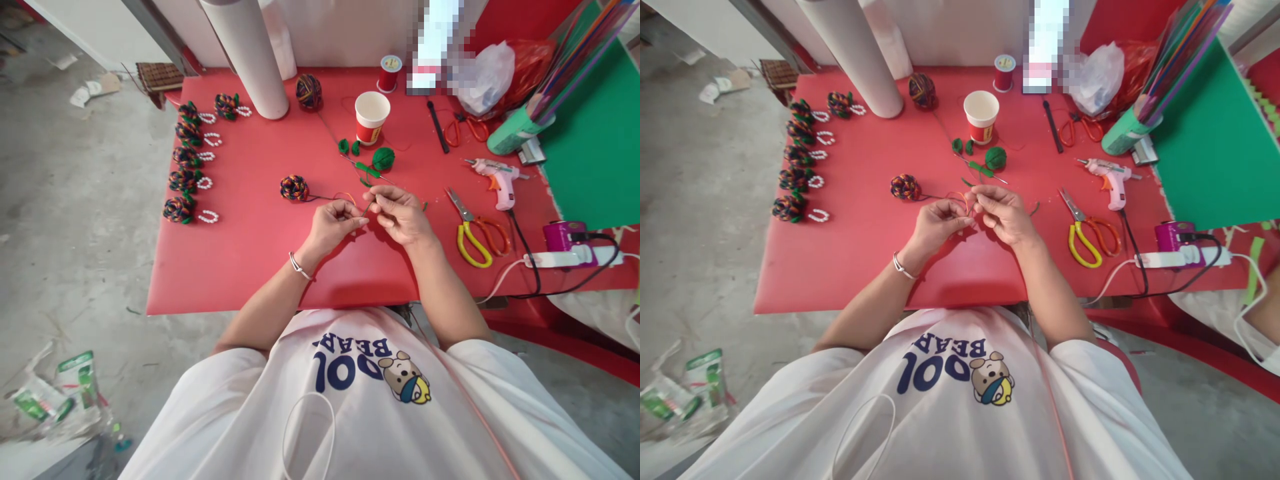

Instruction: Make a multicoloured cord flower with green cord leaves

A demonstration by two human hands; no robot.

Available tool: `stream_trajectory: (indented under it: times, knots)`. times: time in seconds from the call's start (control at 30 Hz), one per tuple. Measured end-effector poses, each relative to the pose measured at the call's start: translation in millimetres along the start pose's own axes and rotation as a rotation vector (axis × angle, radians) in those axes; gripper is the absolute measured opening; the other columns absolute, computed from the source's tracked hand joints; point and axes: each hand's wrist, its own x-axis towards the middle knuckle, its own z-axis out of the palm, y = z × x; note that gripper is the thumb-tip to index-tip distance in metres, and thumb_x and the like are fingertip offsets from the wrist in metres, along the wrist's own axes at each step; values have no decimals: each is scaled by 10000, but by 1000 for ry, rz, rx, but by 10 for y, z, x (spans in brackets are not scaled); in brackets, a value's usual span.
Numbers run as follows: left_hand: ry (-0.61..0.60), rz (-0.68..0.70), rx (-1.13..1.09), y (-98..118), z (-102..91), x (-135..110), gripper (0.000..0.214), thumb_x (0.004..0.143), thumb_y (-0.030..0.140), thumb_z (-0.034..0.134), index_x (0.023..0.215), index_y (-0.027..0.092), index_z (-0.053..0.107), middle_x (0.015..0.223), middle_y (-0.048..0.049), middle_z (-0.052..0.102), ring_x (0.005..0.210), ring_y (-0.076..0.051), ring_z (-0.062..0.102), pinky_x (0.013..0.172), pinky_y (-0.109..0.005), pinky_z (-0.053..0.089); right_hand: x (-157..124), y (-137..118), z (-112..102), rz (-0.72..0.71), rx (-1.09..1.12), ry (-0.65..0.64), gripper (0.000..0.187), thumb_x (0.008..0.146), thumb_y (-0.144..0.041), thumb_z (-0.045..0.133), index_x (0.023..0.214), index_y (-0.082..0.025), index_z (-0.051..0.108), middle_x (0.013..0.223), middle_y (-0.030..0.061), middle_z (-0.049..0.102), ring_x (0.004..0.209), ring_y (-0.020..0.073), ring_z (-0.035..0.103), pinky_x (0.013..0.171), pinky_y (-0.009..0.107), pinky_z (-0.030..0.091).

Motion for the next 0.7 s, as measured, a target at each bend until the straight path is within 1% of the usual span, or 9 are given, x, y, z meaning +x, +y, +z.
stream_trajectory:
  times: [0.07,0.17,0.23,0.3,0.37,0.43,0.5,0.6,0.7]
  knots:
    - [0,17,0,3,-1,4,500,592,529,1025,694,175,687,597,-5,664,467,-95,567,439,-239,492,13,24,-22,-11,-34,28,560,567,-440,1016,1032,-259,761,881,-11,793,603,75,581,414,189,254]
    - [16,24,5,0,-3,4,492,596,524,1026,690,181,686,574,9,635,449,-84,525,423,-236,459,56,70,-50,-31,-77,102,677,561,-398,1024,1166,-295,740,800,-53,770,526,59,492,419,204,246]
    - [32,19,8,-6,-6,3,490,588,518,1030,693,182,690,564,15,621,450,-84,522,425,-236,455,81,96,-56,-49,-84,140,745,527,-390,1043,1198,-299,733,726,-78,721,530,66,493,444,212,302]
    - [41,15,9,-10,-9,4,491,575,514,1034,692,183,692,565,17,621,452,-86,525,428,-238,456,89,110,-48,-60,-94,154,760,504,-400,1052,1191,-299,743,687,-90,672,584,88,549,505,225,395]
    - [43,10,12,-8,-11,5,483,572,504,1037,693,185,695,574,15,627,454,-89,533,432,-242,459,81,117,-31,-75,-124,156,699,495,-424,1052,1122,-294,772,682,-89,646,638,105,583,575,246,465]
    - [40,6,17,-2,-13,5,469,583,492,1034,698,184,699,589,7,635,461,-95,545,434,-248,461,67,120,-16,-111,-166,153,567,508,-474,1044,975,-270,797,696,-71,657,658,110,585,619,265,498]
    - [35,6,24,4,-13,3,459,597,488,1029,700,183,702,593,1,637,462,-97,547,432,-252,459,56,122,-11,-153,-211,146,478,535,-530,1030,825,-243,781,716,-42,686,663,114,585,635,277,508]
    - [32,13,35,2,-12,-2,447,612,485,1022,689,183,702,581,2,628,453,-95,533,426,-252,454,56,126,-22,-188,-277,171,494,555,-606,1007,705,-232,723,687,-25,678,653,124,574,627,286,494]
    - [41,23,47,-7,-11,-6,422,635,468,1013,687,187,702,570,8,619,454,-92,521,429,-246,450,63,122,-37,-243,-386,248,559,571,-698,966,654,-232,667,643,-33,627,644,125,537,643,292,471]
